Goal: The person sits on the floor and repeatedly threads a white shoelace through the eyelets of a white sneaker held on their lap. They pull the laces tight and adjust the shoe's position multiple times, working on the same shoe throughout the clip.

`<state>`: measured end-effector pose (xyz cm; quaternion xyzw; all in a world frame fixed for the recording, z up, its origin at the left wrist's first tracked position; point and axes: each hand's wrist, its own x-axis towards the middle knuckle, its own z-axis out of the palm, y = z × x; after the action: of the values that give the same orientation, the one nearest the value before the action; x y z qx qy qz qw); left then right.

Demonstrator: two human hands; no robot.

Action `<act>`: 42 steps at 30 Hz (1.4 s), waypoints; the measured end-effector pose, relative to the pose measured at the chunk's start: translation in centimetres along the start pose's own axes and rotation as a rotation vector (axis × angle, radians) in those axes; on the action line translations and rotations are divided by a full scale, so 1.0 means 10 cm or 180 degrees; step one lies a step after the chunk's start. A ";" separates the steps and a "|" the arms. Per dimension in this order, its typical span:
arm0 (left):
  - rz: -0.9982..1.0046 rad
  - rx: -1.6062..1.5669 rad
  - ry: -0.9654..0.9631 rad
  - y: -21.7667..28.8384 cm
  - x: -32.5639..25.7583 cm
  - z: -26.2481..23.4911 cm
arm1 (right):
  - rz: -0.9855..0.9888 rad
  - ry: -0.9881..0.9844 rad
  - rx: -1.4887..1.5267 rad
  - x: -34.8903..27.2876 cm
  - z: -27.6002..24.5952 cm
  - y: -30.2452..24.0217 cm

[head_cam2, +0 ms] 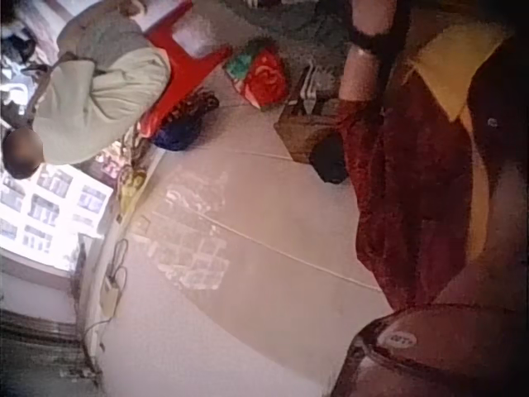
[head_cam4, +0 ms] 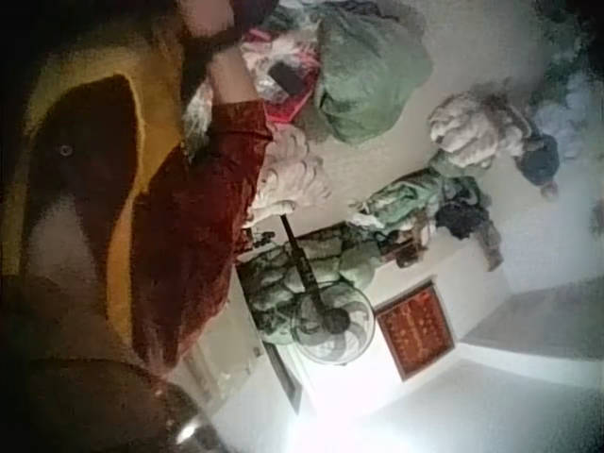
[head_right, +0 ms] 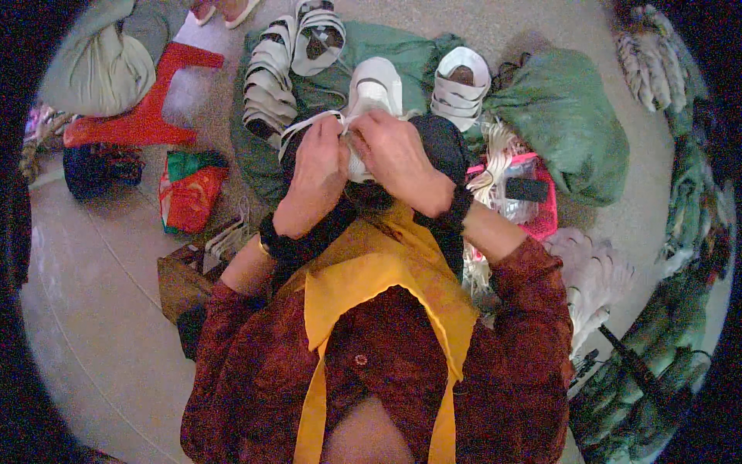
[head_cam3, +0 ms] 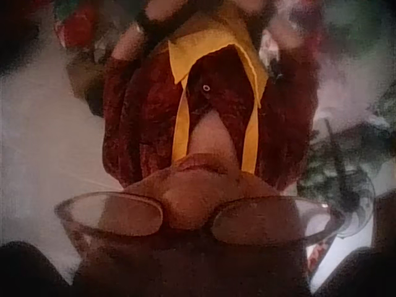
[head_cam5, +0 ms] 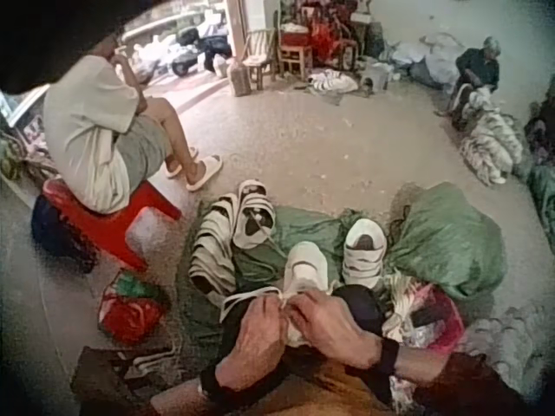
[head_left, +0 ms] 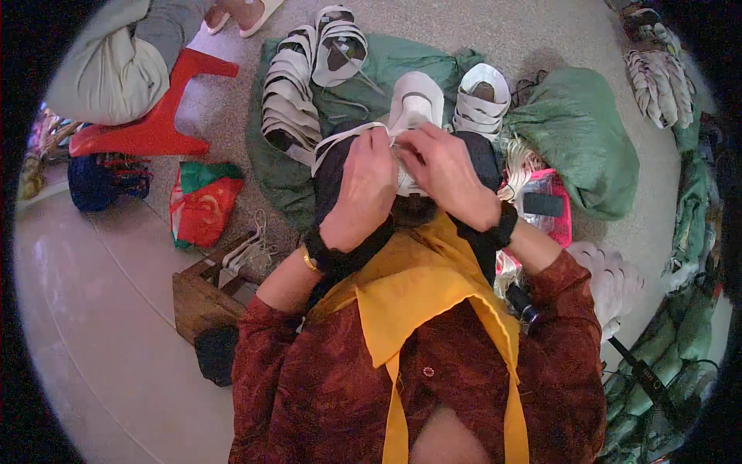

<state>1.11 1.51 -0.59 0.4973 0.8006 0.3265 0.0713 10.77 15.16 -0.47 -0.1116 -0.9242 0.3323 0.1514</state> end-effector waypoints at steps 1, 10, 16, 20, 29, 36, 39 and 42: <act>0.0056 0.0053 -0.0031 0.01 0.00 0.00 | -0.0003 -0.0054 -0.0157 0.01 0.05 0.03; -0.0106 -0.0135 0.0106 -0.01 0.01 0.02 | 0.0106 -0.0015 -0.0214 0.02 0.11 0.02; -0.0247 -0.0096 0.0093 -0.03 0.02 0.05 | 0.0501 0.0135 -0.0275 0.06 0.24 -0.01; -0.0257 -0.0087 0.0035 -0.02 0.02 0.00 | 0.0472 0.0033 -0.0210 0.08 0.22 0.01; -0.0149 -0.0159 0.0139 -0.08 0.00 0.03 | 0.0004 0.0145 -0.0326 -0.01 0.19 0.02; -0.0180 -0.0186 0.0206 -0.05 0.02 0.02 | 0.0150 0.0299 -0.0001 0.00 0.16 0.01; -0.0204 -0.0333 0.0259 -0.06 0.03 0.02 | 0.0350 0.0174 0.0488 -0.03 -0.13 0.07; -0.0225 -0.0452 0.0337 -0.05 0.02 0.03 | 0.0518 -0.0018 0.1440 -0.12 -0.59 0.26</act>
<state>0.82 1.68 -1.11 0.4445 0.7952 0.4055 0.0754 14.29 20.13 1.95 -0.1480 -0.8147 0.5422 0.1427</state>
